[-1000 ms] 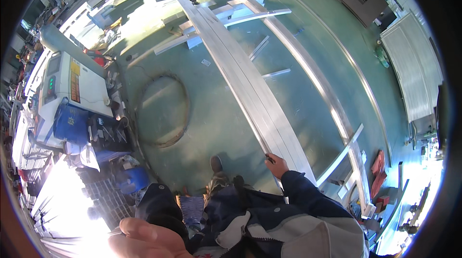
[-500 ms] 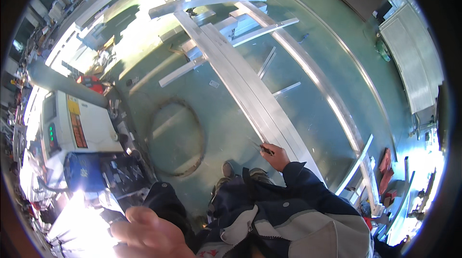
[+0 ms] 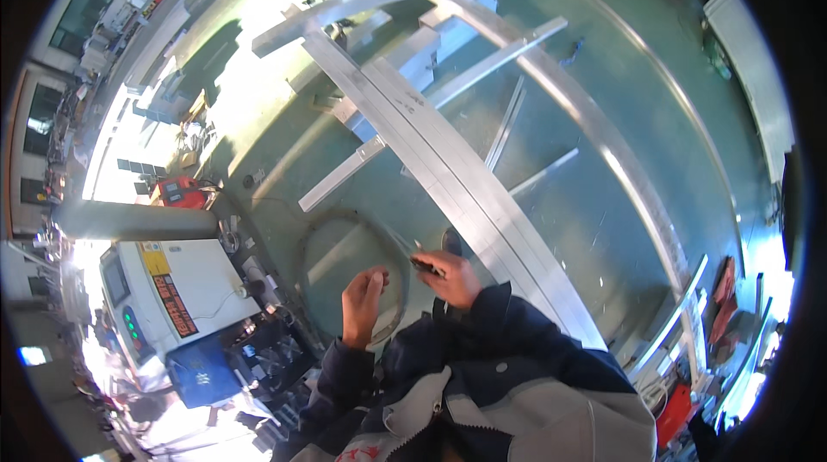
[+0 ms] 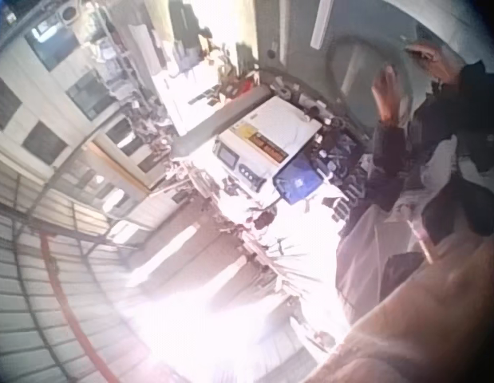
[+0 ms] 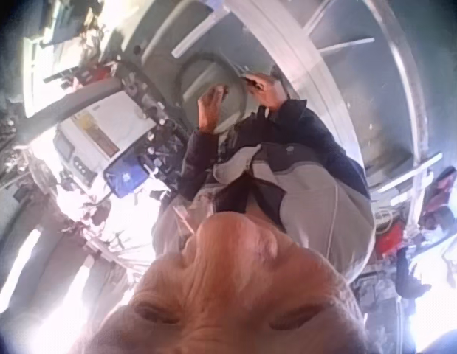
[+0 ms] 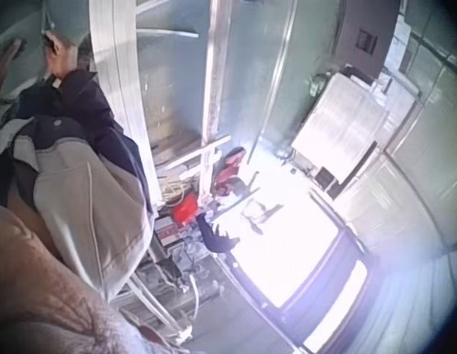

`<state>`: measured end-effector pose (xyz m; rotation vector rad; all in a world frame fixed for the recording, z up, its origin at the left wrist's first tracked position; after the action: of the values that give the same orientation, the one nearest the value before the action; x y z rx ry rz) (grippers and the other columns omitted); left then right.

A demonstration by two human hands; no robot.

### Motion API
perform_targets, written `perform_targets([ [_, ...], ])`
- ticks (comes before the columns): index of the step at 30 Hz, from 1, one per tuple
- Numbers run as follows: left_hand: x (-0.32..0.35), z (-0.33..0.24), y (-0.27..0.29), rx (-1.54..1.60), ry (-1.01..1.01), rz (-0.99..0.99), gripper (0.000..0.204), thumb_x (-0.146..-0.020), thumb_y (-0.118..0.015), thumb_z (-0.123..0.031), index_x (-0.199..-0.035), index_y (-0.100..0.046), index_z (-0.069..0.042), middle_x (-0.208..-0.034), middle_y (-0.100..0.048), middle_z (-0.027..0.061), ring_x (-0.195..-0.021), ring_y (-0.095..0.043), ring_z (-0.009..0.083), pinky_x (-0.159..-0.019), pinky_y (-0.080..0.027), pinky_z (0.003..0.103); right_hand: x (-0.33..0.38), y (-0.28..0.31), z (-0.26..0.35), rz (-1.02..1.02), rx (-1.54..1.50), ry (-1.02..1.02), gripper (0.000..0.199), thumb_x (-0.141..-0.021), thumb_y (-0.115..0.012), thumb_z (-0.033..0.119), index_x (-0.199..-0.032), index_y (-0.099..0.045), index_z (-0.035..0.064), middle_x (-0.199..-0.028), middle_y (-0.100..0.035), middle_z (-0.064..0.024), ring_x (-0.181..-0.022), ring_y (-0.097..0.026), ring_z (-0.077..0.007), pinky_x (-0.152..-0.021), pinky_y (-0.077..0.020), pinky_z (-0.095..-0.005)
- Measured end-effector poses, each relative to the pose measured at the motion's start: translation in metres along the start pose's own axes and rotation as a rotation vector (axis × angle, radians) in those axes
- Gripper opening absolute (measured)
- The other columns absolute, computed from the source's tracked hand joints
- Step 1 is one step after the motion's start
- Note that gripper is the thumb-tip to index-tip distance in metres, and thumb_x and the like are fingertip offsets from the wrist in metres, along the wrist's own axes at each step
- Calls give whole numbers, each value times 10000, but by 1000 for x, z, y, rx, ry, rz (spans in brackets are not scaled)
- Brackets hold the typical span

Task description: The person uses a set square and a pencil to draw straight lines on a large metal sheet. They then use a tape measure to measure and mark additional points on the sheet.

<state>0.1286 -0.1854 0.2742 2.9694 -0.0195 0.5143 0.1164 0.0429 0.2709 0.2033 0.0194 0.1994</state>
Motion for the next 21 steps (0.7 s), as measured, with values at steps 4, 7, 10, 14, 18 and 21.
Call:
perform_targets([
  [4,-82,14,19,-281,98,52,314,-1156,-634,-229,-1282,-742,38,-1128,-766,62,-982,-682,114,-858,-539,289,-60,26,-27,-62,172,77,423,-898,-819,100,-1317,-759,115,-1205,-786,-145,-1103,-746,-393,-939,-607,-460],
  [7,-146,4,29,-256,64,43,317,-1153,-643,-219,-1301,-727,48,-1169,-775,74,-1034,-699,120,-921,-553,286,-96,55,-65,-140,271,60,374,-879,-827,123,-1248,-766,137,-1145,-786,-117,-1054,-741,-369,-902,-603,-461],
  [10,-218,0,35,-297,-23,58,302,-1149,-655,-185,-1320,-709,57,-1208,-777,85,-1115,-711,128,-1005,-556,294,-115,72,-119,-200,452,-65,287,-894,-820,116,-1169,-747,154,-1064,-772,-77,-996,-731,-352,-856,-594,-485],
  [14,-324,4,35,-531,-59,135,312,-1141,-658,-130,-1402,-679,40,-1283,-786,116,-1190,-746,167,-1046,-579,321,-128,73,-180,-204,512,-230,221,-933,-791,115,-1136,-718,163,-1048,-753,-68,-1042,-721,-348,-836,-591,-493],
  [18,-438,20,32,-582,-133,153,327,-1127,-673,-127,-1430,-682,-5,-1308,-788,120,-1195,-757,185,-1027,-596,338,-129,42,-224,-169,568,-476,275,-923,-788,119,-1181,-701,163,-1126,-728,-70,-1099,-704,-347,-853,-598,-506],
  [21,-529,8,16,-733,-201,171,364,-1111,-673,-95,-1467,-663,-22,-1348,-775,149,-1195,-765,218,-1033,-598,351,-136,30,-229,-181,626,-535,323,-903,-802,116,-1207,-700,149,-1158,-727,-72,-1169,-677,-354,-920,-596,-502],
])
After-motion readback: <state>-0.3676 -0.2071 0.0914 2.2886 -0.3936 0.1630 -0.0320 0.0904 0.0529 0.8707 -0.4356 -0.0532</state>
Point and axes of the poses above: each hand's wrist, its own x-axis away from the middle knuckle, its own y-axis out of the back of the hand, z = x × y, the point moved 7 cm from there along -x, towards the middle knuckle
